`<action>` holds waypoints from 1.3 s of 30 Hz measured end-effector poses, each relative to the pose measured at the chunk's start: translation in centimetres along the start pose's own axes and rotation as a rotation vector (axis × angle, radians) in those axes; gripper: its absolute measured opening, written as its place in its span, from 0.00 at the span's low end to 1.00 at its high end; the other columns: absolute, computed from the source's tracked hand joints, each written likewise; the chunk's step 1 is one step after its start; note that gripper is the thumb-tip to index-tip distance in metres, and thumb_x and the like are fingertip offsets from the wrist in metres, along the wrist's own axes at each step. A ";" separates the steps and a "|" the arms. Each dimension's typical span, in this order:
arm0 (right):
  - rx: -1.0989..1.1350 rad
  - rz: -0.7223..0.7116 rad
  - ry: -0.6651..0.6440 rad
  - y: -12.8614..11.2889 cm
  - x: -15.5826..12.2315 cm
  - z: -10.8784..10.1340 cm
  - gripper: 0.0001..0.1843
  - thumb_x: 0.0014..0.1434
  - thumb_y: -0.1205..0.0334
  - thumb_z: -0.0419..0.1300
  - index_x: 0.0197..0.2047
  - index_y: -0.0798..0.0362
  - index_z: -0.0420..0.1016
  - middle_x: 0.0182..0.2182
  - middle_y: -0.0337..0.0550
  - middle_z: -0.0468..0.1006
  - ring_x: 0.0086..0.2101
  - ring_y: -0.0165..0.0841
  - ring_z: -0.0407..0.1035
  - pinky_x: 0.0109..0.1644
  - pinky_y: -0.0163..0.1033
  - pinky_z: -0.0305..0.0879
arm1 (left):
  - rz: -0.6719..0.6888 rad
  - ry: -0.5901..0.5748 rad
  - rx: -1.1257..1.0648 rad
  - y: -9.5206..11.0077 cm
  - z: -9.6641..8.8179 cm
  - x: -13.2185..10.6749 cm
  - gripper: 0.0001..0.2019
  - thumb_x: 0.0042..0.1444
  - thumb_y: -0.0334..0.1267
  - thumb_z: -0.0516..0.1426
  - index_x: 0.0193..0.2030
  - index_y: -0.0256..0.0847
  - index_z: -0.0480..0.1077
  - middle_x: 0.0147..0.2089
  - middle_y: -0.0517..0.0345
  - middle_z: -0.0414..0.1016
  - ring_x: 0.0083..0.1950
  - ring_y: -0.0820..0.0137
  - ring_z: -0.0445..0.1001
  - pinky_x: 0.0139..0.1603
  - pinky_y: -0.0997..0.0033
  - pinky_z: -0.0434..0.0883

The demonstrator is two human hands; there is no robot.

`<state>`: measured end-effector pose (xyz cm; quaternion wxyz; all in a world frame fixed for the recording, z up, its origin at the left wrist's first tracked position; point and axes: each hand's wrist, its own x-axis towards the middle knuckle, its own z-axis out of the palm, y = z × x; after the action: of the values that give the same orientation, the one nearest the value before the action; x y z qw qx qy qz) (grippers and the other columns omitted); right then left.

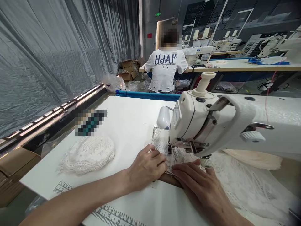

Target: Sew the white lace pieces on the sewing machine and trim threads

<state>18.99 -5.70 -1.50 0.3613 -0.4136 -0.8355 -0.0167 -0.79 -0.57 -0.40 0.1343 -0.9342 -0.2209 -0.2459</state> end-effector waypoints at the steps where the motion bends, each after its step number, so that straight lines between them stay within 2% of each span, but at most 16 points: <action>1: -0.004 -0.014 0.005 0.1 -0.1 0.0 0.21 0.70 0.61 0.41 0.38 0.49 0.75 0.36 0.39 0.82 0.34 0.30 0.73 0.47 0.43 0.51 | 0.010 0.005 0.005 0.1 -0.2 0.1 0.11 0.56 0.19 0.50 0.27 0.36 0.65 0.33 0.60 0.73 0.31 0.76 0.67 0.39 0.68 0.63; 6: -0.035 -0.104 -0.049 0.4 -0.5 0.1 0.21 0.70 0.65 0.41 0.40 0.49 0.75 0.36 0.38 0.81 0.39 0.32 0.73 0.48 0.44 0.50 | 0.100 -0.030 -0.015 0.2 -0.9 0.3 0.12 0.58 0.20 0.49 0.27 0.36 0.64 0.40 0.59 0.75 0.41 0.75 0.70 0.46 0.68 0.64; 13: 0.005 -0.095 -0.038 0.1 -0.1 -0.3 0.22 0.71 0.65 0.39 0.38 0.49 0.74 0.35 0.37 0.82 0.36 0.30 0.73 0.46 0.43 0.50 | 0.076 -0.102 -0.034 0.1 -1.2 0.0 0.09 0.60 0.23 0.50 0.36 0.37 0.68 0.32 0.62 0.71 0.38 0.75 0.70 0.45 0.66 0.64; 17: -0.033 -0.124 -0.066 -0.1 0.2 -0.6 0.23 0.71 0.66 0.38 0.37 0.49 0.74 0.36 0.37 0.82 0.36 0.30 0.73 0.45 0.43 0.50 | 0.070 -0.117 -0.060 0.1 -1.3 0.0 0.10 0.59 0.23 0.50 0.32 0.37 0.68 0.33 0.61 0.72 0.38 0.74 0.69 0.46 0.66 0.63; 21: -0.006 -0.094 -0.016 0.0 0.0 -0.1 0.18 0.70 0.64 0.44 0.37 0.50 0.74 0.35 0.36 0.82 0.35 0.30 0.74 0.44 0.43 0.51 | 0.070 -0.131 -0.070 0.2 -1.3 -0.1 0.10 0.59 0.22 0.49 0.33 0.37 0.68 0.39 0.59 0.72 0.41 0.74 0.69 0.47 0.66 0.62; 24: 0.000 -0.089 0.050 -0.2 0.0 0.2 0.13 0.68 0.64 0.50 0.36 0.50 0.74 0.33 0.35 0.82 0.35 0.30 0.74 0.44 0.43 0.52 | 0.053 -0.162 -0.087 0.3 -1.4 -0.1 0.09 0.60 0.23 0.49 0.38 0.35 0.68 0.38 0.59 0.72 0.41 0.74 0.69 0.47 0.66 0.62; 27: -0.017 -0.103 0.038 -0.3 0.1 0.0 0.12 0.67 0.65 0.51 0.35 0.50 0.75 0.32 0.35 0.82 0.34 0.30 0.74 0.44 0.42 0.53 | 0.038 -0.186 -0.097 0.4 -1.5 0.0 0.08 0.62 0.24 0.49 0.42 0.35 0.67 0.37 0.59 0.71 0.41 0.74 0.69 0.46 0.66 0.62; 34: -0.098 -0.093 0.015 0.1 0.3 -0.6 0.16 0.68 0.55 0.48 0.42 0.51 0.75 0.37 0.41 0.82 0.34 0.32 0.75 0.49 0.44 0.51 | 0.050 -0.210 -0.101 0.5 -1.3 -0.2 0.09 0.62 0.25 0.47 0.43 0.35 0.67 0.41 0.56 0.71 0.44 0.71 0.68 0.48 0.63 0.61; 39: -0.188 -0.077 -0.053 1.2 0.3 -0.6 0.17 0.68 0.55 0.46 0.45 0.52 0.73 0.39 0.43 0.82 0.29 0.31 0.74 0.49 0.46 0.50 | -0.004 -0.192 -0.092 0.5 -0.7 0.2 0.07 0.63 0.31 0.49 0.44 0.35 0.66 0.42 0.54 0.71 0.44 0.69 0.68 0.49 0.61 0.61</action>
<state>20.02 -4.88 -1.18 0.2976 -0.4135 -0.8549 -0.0981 -0.71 -1.23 0.24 0.0690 -0.9582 -0.2229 -0.1654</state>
